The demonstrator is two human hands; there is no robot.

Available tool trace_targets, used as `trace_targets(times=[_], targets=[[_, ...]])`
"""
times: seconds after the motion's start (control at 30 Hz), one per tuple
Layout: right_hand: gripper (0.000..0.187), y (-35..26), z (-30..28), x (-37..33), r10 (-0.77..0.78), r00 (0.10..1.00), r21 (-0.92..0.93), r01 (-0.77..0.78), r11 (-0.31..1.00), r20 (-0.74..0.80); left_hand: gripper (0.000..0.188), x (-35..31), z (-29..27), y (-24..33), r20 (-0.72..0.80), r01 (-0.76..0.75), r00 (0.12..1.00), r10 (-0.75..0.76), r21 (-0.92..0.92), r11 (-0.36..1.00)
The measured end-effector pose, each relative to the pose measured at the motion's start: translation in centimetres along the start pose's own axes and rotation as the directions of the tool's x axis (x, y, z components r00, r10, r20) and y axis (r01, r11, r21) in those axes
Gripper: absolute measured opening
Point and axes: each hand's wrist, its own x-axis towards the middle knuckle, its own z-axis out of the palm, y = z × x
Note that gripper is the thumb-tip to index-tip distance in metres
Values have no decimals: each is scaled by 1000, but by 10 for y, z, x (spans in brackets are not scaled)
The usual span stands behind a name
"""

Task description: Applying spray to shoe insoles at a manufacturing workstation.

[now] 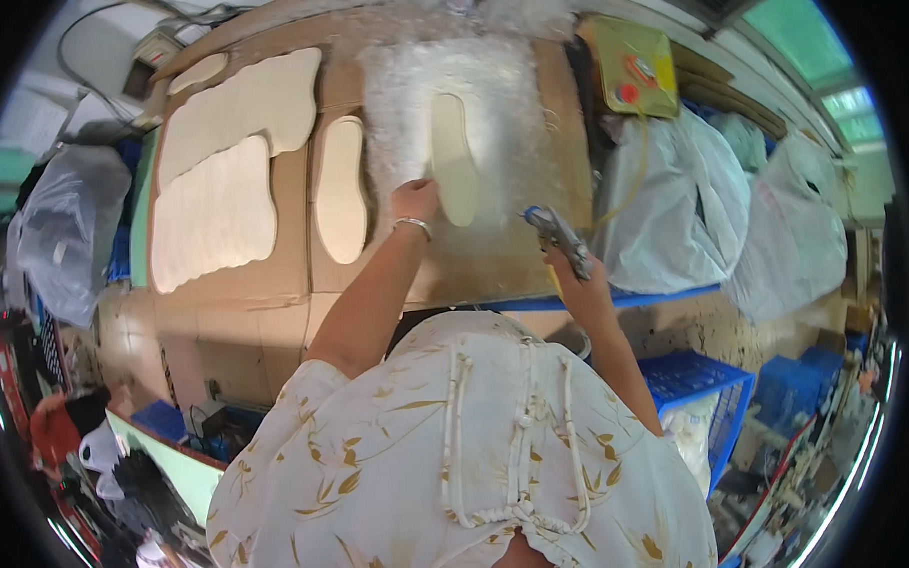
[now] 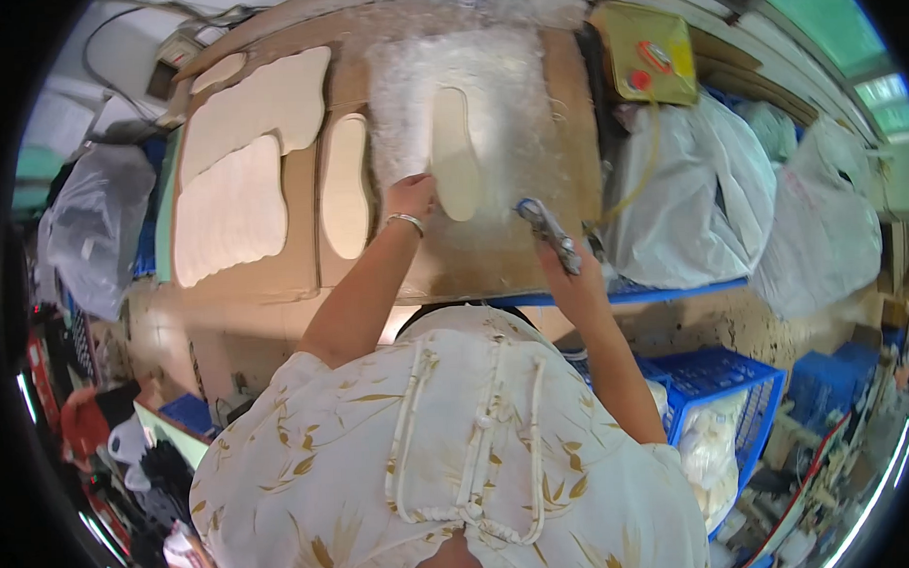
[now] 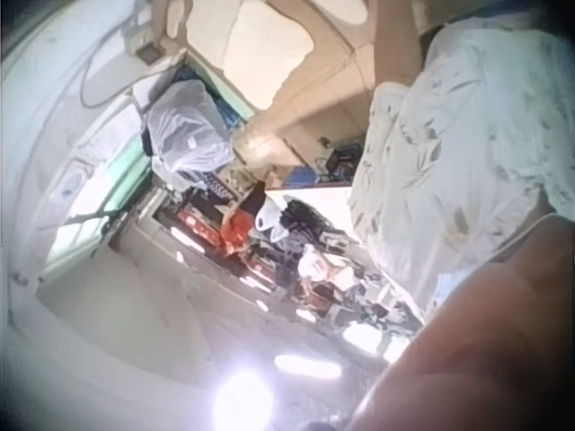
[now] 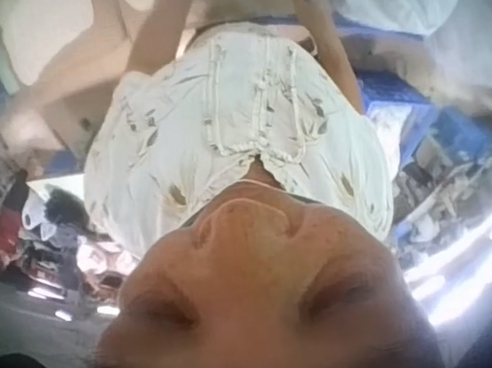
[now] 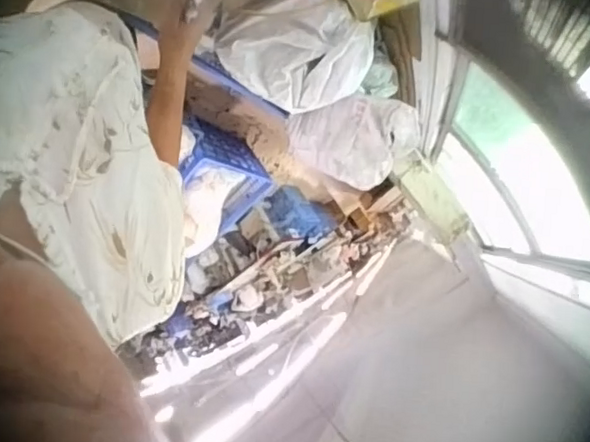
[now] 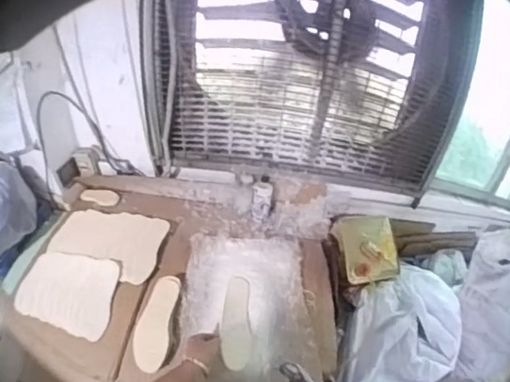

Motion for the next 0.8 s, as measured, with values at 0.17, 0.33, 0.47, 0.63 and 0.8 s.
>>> trace_targets(times=[0.17,0.33,0.47,0.63,0.8], targets=[[25,-6,1,6,-49,999,-31,49,998,2,21,-6,-49,39,61,-297,953,296,7,955],[28,-10,9,14,103,993,-56,-100,993,54,24,-15,-165,68,98,-207,970,223,-146,967],[28,-20,23,20,135,988,-84,-128,988,79,18,18,-255,30,-24,-224,975,223,-149,963],[27,-27,39,22,81,993,-44,-77,996,86,18,51,-309,-7,-157,-128,980,124,-17,992],[25,-21,47,21,102,989,-54,-97,994,105,21,91,-335,-58,-242,-26,970,-5,-126,992]])
